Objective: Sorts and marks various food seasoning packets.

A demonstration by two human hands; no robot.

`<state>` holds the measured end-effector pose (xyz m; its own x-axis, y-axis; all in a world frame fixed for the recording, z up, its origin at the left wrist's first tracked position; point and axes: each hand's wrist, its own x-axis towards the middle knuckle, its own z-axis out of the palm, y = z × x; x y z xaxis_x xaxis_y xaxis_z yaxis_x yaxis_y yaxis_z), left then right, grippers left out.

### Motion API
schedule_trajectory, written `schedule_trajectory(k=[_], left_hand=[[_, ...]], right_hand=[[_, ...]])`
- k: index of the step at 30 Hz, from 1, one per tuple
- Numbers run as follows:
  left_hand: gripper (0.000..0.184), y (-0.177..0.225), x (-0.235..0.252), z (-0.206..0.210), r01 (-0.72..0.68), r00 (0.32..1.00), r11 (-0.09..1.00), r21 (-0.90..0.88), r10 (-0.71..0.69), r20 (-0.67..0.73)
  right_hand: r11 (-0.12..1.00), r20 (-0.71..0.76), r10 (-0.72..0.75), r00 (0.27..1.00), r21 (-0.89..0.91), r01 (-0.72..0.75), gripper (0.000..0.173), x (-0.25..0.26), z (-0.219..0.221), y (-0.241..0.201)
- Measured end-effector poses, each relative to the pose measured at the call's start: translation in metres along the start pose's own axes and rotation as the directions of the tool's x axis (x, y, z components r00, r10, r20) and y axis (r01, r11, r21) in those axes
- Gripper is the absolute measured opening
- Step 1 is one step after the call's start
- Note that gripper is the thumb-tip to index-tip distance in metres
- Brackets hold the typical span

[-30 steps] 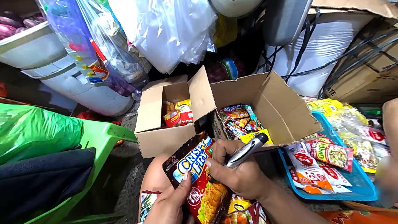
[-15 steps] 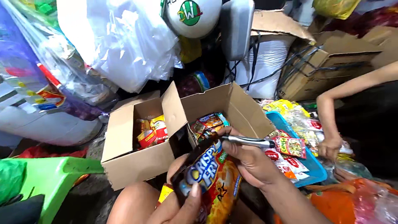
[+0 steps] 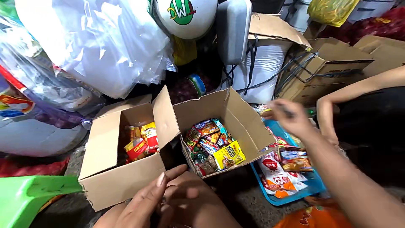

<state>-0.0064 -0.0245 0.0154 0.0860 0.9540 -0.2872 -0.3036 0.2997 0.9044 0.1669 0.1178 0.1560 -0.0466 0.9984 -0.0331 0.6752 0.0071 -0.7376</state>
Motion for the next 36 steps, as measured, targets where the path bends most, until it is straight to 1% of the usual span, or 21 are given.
schedule_trajectory(k=[3,5,11,14,16,18,19,20,21,22,23,25,26,27,28,30,31,33,34,35,36], left_hand=[[0.049,-0.001,-0.002,-0.002,-0.040,0.999,0.998,-0.040,0.041,0.027],[0.046,-0.003,-0.003,-0.002,-0.043,0.999,0.997,-0.070,0.045,0.024],[0.044,0.008,-0.013,-0.017,-0.032,0.998,0.993,-0.113,0.026,-0.055],[0.050,0.018,-0.020,-0.018,0.089,0.991,0.985,-0.150,-0.103,-0.089],[0.066,0.023,-0.022,-0.017,0.212,0.970,0.956,-0.202,-0.230,-0.073],[0.081,0.020,-0.021,-0.019,0.262,0.954,0.901,-0.346,-0.295,-0.046],[0.085,0.017,-0.020,-0.021,0.251,0.956,0.873,-0.417,-0.290,-0.031],[0.088,0.015,-0.020,-0.024,0.231,0.962,0.845,-0.482,-0.271,-0.014],[0.091,0.011,-0.021,-0.026,0.211,0.971,0.819,-0.533,-0.240,0.015],[0.091,0.007,-0.025,-0.026,0.199,0.977,0.802,-0.563,-0.204,0.054],[0.088,0.003,-0.030,-0.024,0.190,0.981,0.815,-0.547,-0.172,0.084],[0.083,-0.004,-0.043,-0.019,0.178,0.977,0.888,-0.424,-0.110,0.181],[0.084,-0.007,-0.047,-0.017,0.176,0.958,0.915,-0.363,-0.074,0.277],[0.081,-0.010,-0.051,-0.015,0.163,0.937,0.941,-0.298,-0.053,0.344],[0.066,-0.012,-0.055,-0.012,0.128,0.938,0.968,-0.218,-0.047,0.344],[0.017,-0.010,-0.061,-0.005,0.087,0.976,0.996,-0.003,-0.085,0.198],[0.009,-0.008,-0.063,-0.002,0.106,0.987,0.991,0.082,-0.115,0.114],[0.011,-0.008,-0.064,0.002,0.150,0.988,0.980,0.128,-0.145,-0.046],[0.015,-0.008,-0.064,0.003,0.166,0.981,0.978,0.128,-0.151,-0.119],[0.019,-0.008,-0.064,0.001,0.183,0.972,0.975,0.122,-0.161,-0.174],[0.022,-0.008,-0.065,-0.002,0.202,0.964,0.972,0.116,-0.177,-0.199]], right_hand=[[0.943,0.389,0.100,0.916,-0.332,0.038,0.028,0.027,0.035,-0.001],[0.905,0.484,0.124,0.866,-0.414,0.101,0.034,0.031,0.057,-0.006],[0.949,0.376,-0.067,0.924,-0.260,0.175,0.021,0.012,0.098,-0.018],[0.870,0.496,0.037,0.867,-0.443,0.216,0.029,0.013,0.095,-0.022],[0.823,0.546,0.012,0.838,-0.481,0.303,0.028,0.014,0.082,-0.023],[0.833,0.506,-0.179,0.844,-0.379,0.404,0.020,0.005,0.059,-0.004],[0.812,0.446,-0.383,0.809,-0.255,0.525,0.015,-0.001,0.047,0.017],[0.710,0.348,-0.635,0.690,-0.088,0.699,0.011,0.000,0.039,0.046],[0.496,0.211,-0.855,0.474,0.066,0.866,0.009,0.010,0.037,0.082],[0.297,0.144,-0.950,0.277,0.143,0.944,0.012,0.022,0.038,0.112],[0.178,0.106,-0.981,0.160,0.192,0.965,0.012,0.024,0.041,0.130],[0.068,0.096,-0.994,0.044,0.259,0.963,0.008,0.012,0.049,0.145],[0.058,0.107,-0.994,0.029,0.276,0.960,0.006,0.006,0.054,0.148],[0.072,0.119,-0.992,0.040,0.279,0.958,0.005,0.000,0.060,0.150],[0.109,0.131,-0.989,0.074,0.284,0.953,0.005,-0.004,0.066,0.150],[0.245,0.155,-0.967,0.204,0.321,0.915,0.006,-0.009,0.075,0.142],[0.334,0.155,-0.942,0.297,0.364,0.870,0.007,-0.010,0.078,0.134],[0.431,0.096,-0.877,0.471,0.591,0.682,0.005,-0.012,0.077,0.117],[0.409,0.074,-0.836,0.544,0.743,0.529,0.009,-0.015,0.079,0.108],[0.360,0.117,-0.804,0.583,0.876,0.322,0.017,-0.021,0.082,0.100],[0.333,0.224,-0.789,0.572,0.939,0.091,0.030,-0.030,0.088,0.095]])
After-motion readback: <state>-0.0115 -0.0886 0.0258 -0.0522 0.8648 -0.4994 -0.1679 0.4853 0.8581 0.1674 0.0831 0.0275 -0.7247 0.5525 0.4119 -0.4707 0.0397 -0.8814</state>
